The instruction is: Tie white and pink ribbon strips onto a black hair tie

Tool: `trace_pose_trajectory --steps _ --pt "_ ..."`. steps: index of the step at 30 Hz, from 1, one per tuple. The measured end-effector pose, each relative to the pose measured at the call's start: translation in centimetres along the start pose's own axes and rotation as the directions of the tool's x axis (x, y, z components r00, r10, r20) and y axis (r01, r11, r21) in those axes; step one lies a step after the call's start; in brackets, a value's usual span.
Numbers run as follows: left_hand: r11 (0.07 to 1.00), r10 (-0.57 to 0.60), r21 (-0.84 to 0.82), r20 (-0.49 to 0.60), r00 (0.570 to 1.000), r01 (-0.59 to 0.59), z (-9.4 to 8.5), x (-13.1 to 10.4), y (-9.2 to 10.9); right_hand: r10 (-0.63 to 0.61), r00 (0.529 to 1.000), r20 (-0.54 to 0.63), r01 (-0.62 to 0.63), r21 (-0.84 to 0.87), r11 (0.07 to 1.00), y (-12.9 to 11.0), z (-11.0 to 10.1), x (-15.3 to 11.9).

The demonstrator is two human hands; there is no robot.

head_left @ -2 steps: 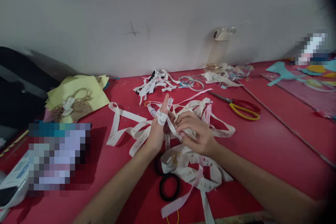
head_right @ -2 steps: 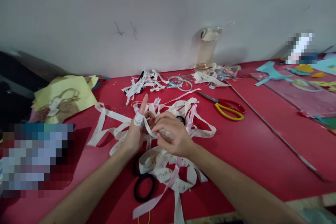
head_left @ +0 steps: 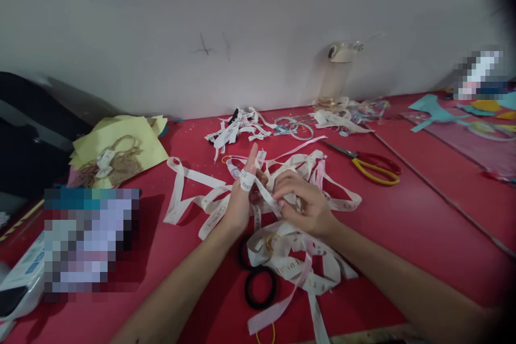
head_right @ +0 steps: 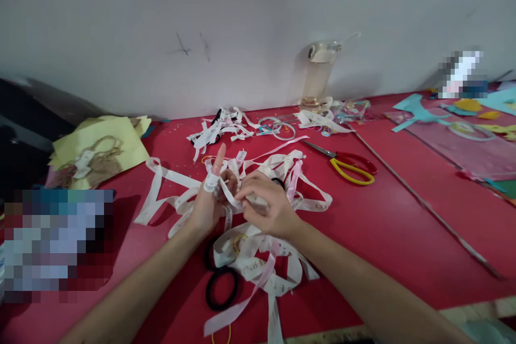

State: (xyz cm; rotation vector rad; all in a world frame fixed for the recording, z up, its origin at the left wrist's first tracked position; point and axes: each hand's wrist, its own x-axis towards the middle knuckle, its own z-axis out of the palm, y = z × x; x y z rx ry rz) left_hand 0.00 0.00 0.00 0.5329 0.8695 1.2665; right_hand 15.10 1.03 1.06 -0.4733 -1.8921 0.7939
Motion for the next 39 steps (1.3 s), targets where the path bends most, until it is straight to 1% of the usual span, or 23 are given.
trace_pose_trajectory --steps 2,3,4,6,9,11,14,15,17,21,27,32,33,34,37,39 --pt "0.995 0.102 0.010 -0.007 0.995 -0.102 0.0 0.1 0.0 0.124 0.992 -0.016 -0.120 0.141 0.983 0.3 0.0 -0.2" --pt "0.989 0.146 0.015 -0.002 0.989 -0.146 0.0 0.2 0.0 0.200 0.980 -0.011 -0.192 0.232 0.954 0.5 0.1 -0.3" --pt "0.985 0.169 0.017 0.011 0.985 -0.170 -0.1 0.2 0.1 0.279 0.960 0.008 -0.266 0.328 0.906 0.7 0.1 -0.3" --pt "0.983 0.184 0.016 0.056 0.981 -0.185 0.0 0.1 0.3 0.407 0.910 0.081 -0.391 0.494 0.776 0.9 0.2 -0.3" --pt "0.985 0.174 -0.006 0.138 0.975 -0.175 0.4 -0.1 1.1 0.481 0.853 0.203 -0.485 0.648 0.587 0.9 0.2 -0.2" --pt "0.986 0.167 -0.035 0.161 0.973 -0.164 0.7 -0.3 1.7 0.505 0.828 0.246 -0.498 0.736 0.459 0.8 0.1 0.0" --pt "0.986 0.161 -0.070 0.184 0.970 -0.150 1.0 -0.8 2.2 0.559 0.795 0.236 -0.442 0.857 0.267 0.8 0.0 0.2" --pt "0.987 0.157 -0.076 0.194 0.968 -0.144 1.0 -0.9 2.2 0.578 0.787 0.217 -0.408 0.885 0.223 0.8 0.0 0.2" --pt "0.988 0.150 -0.080 0.208 0.967 -0.136 1.0 -1.1 2.2 0.601 0.775 0.197 -0.364 0.915 0.170 0.9 -0.1 0.4" --pt "0.988 0.148 -0.082 0.229 0.962 -0.132 0.8 -1.2 2.1 0.610 0.769 0.191 -0.336 0.933 0.132 1.0 -0.1 0.6" --pt "0.987 0.156 -0.062 0.235 0.959 -0.145 0.9 -1.2 2.4 0.642 0.744 0.185 -0.337 0.934 0.122 1.2 -0.1 0.6" --pt "0.988 0.153 -0.034 0.270 0.950 -0.150 0.9 -1.3 2.5 0.658 0.734 0.168 -0.310 0.945 0.105 1.3 -0.4 0.6" --pt "0.988 0.153 -0.035 0.277 0.948 -0.150 0.8 -1.3 2.4 0.657 0.737 0.155 -0.306 0.944 0.121 1.3 -0.5 0.6" --pt "0.989 0.149 -0.036 0.283 0.948 -0.145 0.8 -1.3 2.4 0.656 0.743 0.131 -0.304 0.940 0.157 1.2 -0.5 0.6" --pt "0.991 0.130 -0.037 0.291 0.948 -0.125 0.8 -1.3 2.5 0.638 0.770 0.019 -0.297 0.895 0.332 1.1 -0.4 0.6" --pt "0.991 0.130 -0.040 0.294 0.947 -0.124 0.8 -1.3 2.6 0.627 0.779 -0.025 -0.307 0.856 0.416 1.1 -0.4 0.7"
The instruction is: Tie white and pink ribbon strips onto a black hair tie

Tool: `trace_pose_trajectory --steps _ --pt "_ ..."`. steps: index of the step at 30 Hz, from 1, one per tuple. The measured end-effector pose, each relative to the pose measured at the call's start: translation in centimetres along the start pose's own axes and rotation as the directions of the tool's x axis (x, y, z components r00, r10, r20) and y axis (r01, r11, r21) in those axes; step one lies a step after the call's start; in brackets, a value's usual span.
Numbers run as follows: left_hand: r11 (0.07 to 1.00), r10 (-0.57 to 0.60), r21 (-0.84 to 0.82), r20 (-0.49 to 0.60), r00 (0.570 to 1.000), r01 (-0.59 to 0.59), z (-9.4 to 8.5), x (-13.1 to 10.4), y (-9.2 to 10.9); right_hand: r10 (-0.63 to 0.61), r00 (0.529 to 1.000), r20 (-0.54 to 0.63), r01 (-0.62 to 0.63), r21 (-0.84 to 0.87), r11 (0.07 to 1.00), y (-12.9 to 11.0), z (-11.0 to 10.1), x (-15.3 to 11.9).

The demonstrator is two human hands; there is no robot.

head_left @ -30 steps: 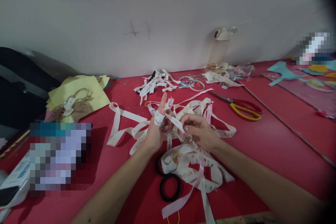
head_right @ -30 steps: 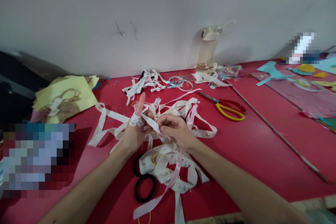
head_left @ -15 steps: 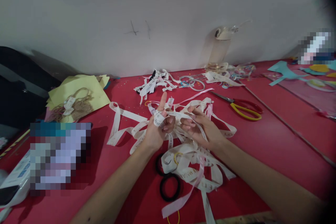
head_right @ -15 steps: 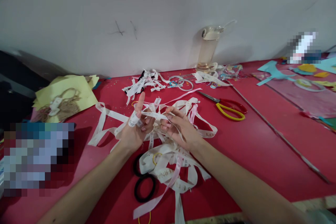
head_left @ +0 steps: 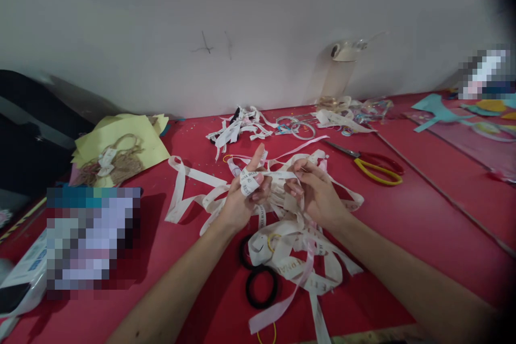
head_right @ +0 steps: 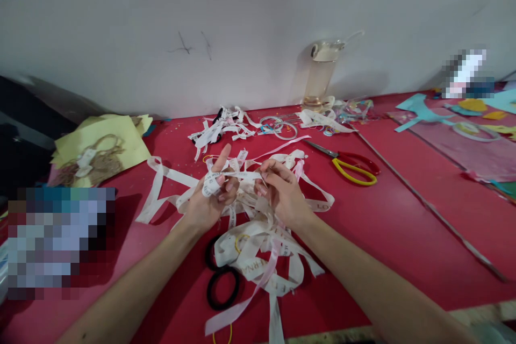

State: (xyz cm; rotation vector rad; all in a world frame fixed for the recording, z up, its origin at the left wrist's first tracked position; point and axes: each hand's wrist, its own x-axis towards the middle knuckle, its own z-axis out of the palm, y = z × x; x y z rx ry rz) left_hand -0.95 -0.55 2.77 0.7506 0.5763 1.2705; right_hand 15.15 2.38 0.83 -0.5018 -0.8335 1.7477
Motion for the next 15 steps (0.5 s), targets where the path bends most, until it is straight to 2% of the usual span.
trace_pose_trajectory --steps 6,10,13,15 --pt "1.000 0.026 0.003 -0.007 1.000 -0.026 -0.22 0.08 -0.40 0.043 0.999 0.034 -0.035 -0.194 0.980 0.12 -0.34 0.33" --pt "1.000 0.024 0.016 -0.036 0.999 -0.023 -0.59 0.12 -0.86 -0.003 0.995 0.099 0.038 -0.360 0.932 0.23 -0.69 0.34" --pt "1.000 0.019 0.019 -0.039 0.999 -0.018 -0.67 0.14 -0.90 -0.110 0.984 0.140 0.168 -0.533 0.829 0.05 -0.53 0.19" --pt "1.000 0.019 0.025 -0.042 0.999 -0.018 -0.56 0.15 -0.76 -0.202 0.959 0.196 0.282 -0.650 0.706 -0.20 -0.26 -0.03"
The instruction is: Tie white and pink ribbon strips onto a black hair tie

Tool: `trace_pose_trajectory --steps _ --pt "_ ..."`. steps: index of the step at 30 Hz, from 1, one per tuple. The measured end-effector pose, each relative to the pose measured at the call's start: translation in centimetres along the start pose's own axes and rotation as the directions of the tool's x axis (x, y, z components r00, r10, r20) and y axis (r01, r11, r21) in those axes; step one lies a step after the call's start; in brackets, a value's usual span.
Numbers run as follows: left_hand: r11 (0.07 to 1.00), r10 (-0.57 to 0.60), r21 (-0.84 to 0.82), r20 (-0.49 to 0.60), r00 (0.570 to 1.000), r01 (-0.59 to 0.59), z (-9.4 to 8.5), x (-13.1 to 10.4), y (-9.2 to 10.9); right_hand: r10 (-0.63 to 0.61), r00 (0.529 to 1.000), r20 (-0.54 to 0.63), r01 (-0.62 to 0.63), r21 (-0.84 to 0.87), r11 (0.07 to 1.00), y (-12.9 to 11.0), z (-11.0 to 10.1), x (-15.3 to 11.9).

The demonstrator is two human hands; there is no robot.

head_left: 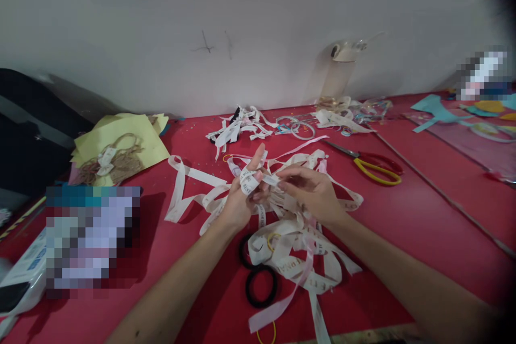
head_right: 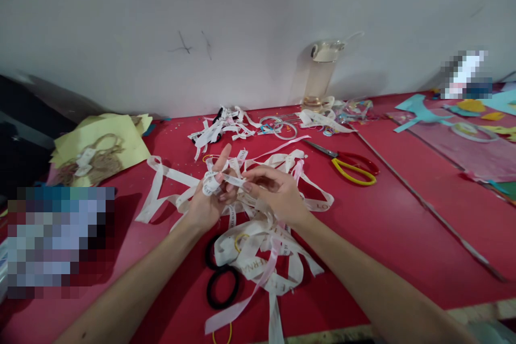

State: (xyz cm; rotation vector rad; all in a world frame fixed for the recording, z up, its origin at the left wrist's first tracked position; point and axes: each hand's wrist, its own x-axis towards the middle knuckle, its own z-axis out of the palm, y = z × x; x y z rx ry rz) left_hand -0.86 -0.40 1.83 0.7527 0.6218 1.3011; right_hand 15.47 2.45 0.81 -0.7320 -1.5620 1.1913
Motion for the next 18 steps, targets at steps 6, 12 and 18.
trace_pose_trajectory --steps 6,12,18 --pt "1.000 -0.010 0.004 -0.028 1.000 0.010 0.6 0.0 0.3 -0.434 0.901 -0.022 0.365 -0.503 0.783 -1.0 -0.1 -0.7" --pt "0.999 0.022 0.029 0.004 1.000 -0.022 0.6 0.1 -0.1 -0.589 0.803 0.090 0.507 -0.622 0.597 -0.9 -0.8 -0.6" --pt "1.000 0.019 0.016 -0.057 0.998 -0.018 0.3 0.2 0.2 -0.584 0.759 0.287 0.619 -0.595 0.513 -1.0 -0.7 -0.7"
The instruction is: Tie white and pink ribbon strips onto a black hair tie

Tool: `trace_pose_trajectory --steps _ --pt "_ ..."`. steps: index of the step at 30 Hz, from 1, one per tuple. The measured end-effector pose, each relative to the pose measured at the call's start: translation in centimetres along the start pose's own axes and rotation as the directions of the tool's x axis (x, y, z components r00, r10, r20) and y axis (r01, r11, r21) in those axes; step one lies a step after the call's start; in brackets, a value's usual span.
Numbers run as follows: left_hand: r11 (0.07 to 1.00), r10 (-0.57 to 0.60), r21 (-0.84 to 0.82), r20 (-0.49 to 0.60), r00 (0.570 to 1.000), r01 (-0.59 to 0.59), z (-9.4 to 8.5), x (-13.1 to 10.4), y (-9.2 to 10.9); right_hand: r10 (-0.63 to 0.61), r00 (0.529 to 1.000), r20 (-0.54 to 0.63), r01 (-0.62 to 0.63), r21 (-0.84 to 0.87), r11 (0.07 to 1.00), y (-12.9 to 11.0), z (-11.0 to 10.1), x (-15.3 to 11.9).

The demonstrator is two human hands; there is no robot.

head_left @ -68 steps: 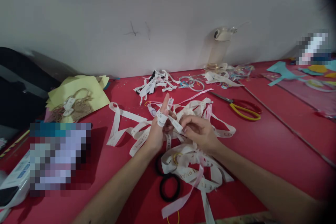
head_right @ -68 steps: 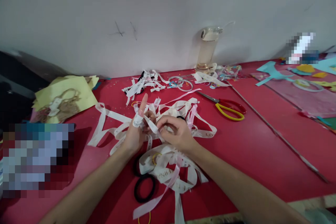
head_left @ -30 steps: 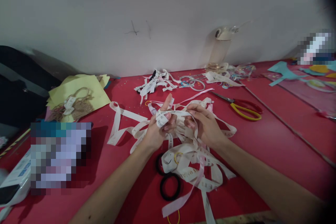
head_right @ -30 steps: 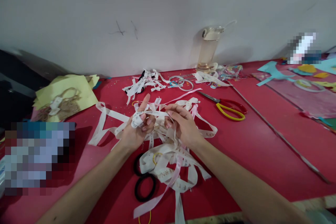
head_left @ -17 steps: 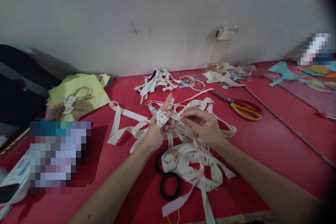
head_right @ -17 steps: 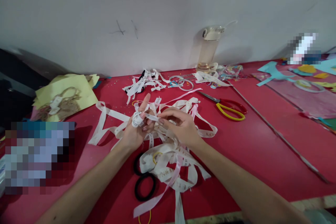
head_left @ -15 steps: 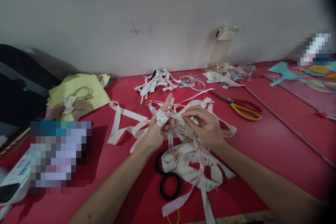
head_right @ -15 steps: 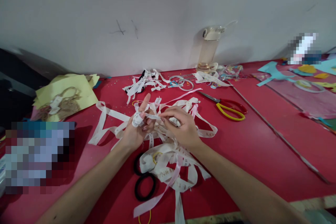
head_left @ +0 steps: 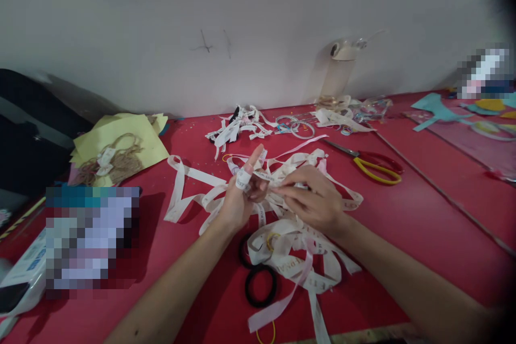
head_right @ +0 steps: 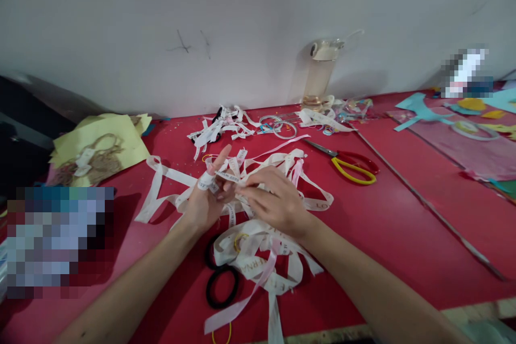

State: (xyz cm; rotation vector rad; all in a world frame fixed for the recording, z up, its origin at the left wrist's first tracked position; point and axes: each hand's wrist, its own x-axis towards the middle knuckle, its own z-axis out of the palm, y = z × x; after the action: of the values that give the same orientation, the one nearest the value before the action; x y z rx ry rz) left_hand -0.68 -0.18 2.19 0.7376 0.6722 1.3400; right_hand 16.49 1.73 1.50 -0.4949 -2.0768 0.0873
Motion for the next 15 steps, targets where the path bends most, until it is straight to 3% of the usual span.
trace_pose_trajectory --steps 3,6,11,15 --pt "1.000 -0.010 -0.009 -0.037 0.999 0.010 -0.11 0.01 0.26 -0.102 0.982 0.157 0.099 0.026 0.995 -0.62 0.22 0.19" --pt "0.999 -0.028 0.018 -0.008 1.000 0.028 -0.14 -0.14 0.32 -0.148 0.957 0.248 0.144 0.035 0.989 -1.00 0.44 0.50" --pt "0.998 -0.017 0.059 -0.009 1.000 0.017 -0.21 -0.18 0.22 -0.075 0.945 0.318 0.045 0.102 0.994 -1.09 0.65 0.73" --pt "0.996 -0.011 0.084 -0.032 0.999 0.013 -0.18 -0.05 0.16 -0.091 0.939 0.330 0.053 0.121 0.991 -1.04 0.67 0.69"
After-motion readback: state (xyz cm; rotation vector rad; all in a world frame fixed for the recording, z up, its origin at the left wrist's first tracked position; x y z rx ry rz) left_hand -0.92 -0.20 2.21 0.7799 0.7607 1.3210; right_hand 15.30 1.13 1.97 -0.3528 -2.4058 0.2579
